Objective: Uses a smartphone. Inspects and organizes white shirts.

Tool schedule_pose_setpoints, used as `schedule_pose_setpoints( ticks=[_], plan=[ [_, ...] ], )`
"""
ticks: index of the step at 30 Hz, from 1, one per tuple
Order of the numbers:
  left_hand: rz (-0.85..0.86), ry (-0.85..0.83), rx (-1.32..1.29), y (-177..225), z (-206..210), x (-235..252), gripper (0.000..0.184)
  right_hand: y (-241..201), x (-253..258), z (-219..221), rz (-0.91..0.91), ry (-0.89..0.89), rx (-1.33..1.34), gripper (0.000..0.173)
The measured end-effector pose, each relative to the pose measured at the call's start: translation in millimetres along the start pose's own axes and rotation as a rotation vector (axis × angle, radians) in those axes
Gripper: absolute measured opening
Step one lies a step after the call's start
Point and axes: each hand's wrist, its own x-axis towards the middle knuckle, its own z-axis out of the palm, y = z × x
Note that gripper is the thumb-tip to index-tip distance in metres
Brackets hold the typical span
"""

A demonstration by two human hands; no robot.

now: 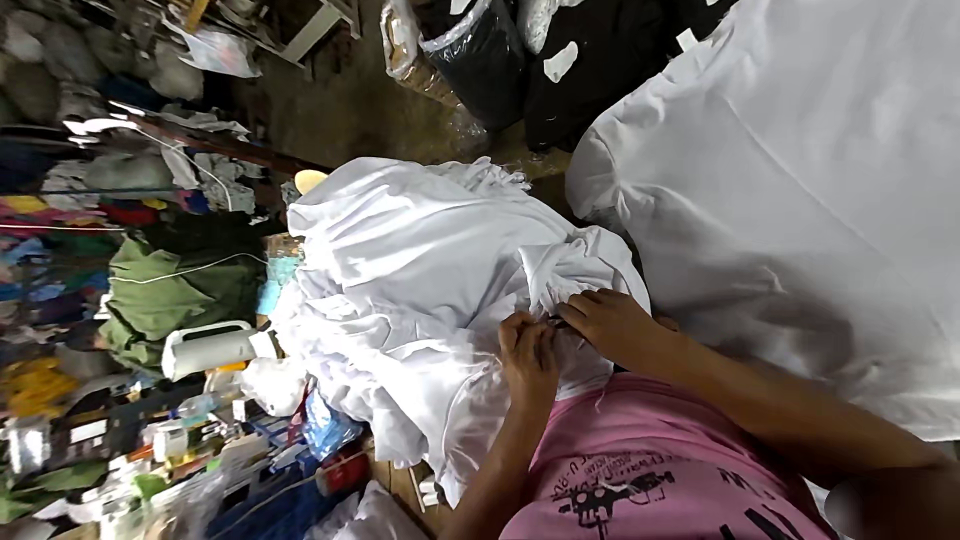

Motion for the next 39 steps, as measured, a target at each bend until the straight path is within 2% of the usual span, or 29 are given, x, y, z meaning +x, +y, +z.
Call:
schedule_pose_setpoints(
  ticks=[3, 6, 10, 11, 15, 18, 19, 21, 26, 30, 33, 36, 39],
  plan=[
    [0.075, 0.010, -0.006, 1, 8, 4, 0.013, 5, 2, -2, 0.042, -0.006, 0.053, 0.018],
    [0.075, -0.010, 0.001, 2, 8, 13, 0.016, 20, 0, -7, 0.061, 0.034, 0.056, 0.018],
    [0.083, -0.019, 0.035, 2, 9, 17, 0.017, 19, -3, -15, 0.066, -0.171, 0.171, 0.027],
    [0.103, -0.032, 0.022, 4, 10, 16, 0.017, 17, -3, -14, 0.085, -0.163, 0.179, 0.026],
    [0.159, -0.085, 0.030, 10, 15, 28, 0.023, 29, 0, -12, 0.205, 0.066, 0.118, 0.018],
    [0.081, -0.293, 0.213, 8, 22, 53, 0.026, 39, 4, -30, 0.337, 0.204, 0.093, 0.017],
    [0.067, -0.335, 0.232, 3, 28, 58, 0.022, 41, 5, -35, 0.355, 0.228, 0.085, 0.018],
    [0.114, -0.274, 0.187, -3, 34, 60, 0.008, 44, 5, -38, 0.310, 0.239, 0.067, 0.017],
    [0.086, -0.167, -0.007, 7, 13, 51, 0.014, 46, -8, -24, 0.201, 0.062, 0.118, 0.021],
    [0.089, -0.110, 0.010, 0, 14, 47, 0.014, 48, -8, -10, 0.204, 0.144, 0.105, 0.016],
    [0.106, -0.093, 0.034, -3, 13, 45, 0.013, 58, -5, -8, 0.246, 0.094, 0.118, 0.016],
    [0.087, -0.100, 0.047, -4, 6, 42, 0.013, 66, -1, -3, 0.280, -0.042, 0.281, 0.025],
    [0.067, -0.089, 0.064, -7, 0, 36, 0.014, 66, 1, 9, 0.273, -0.021, 0.478, 0.027]
  ],
)
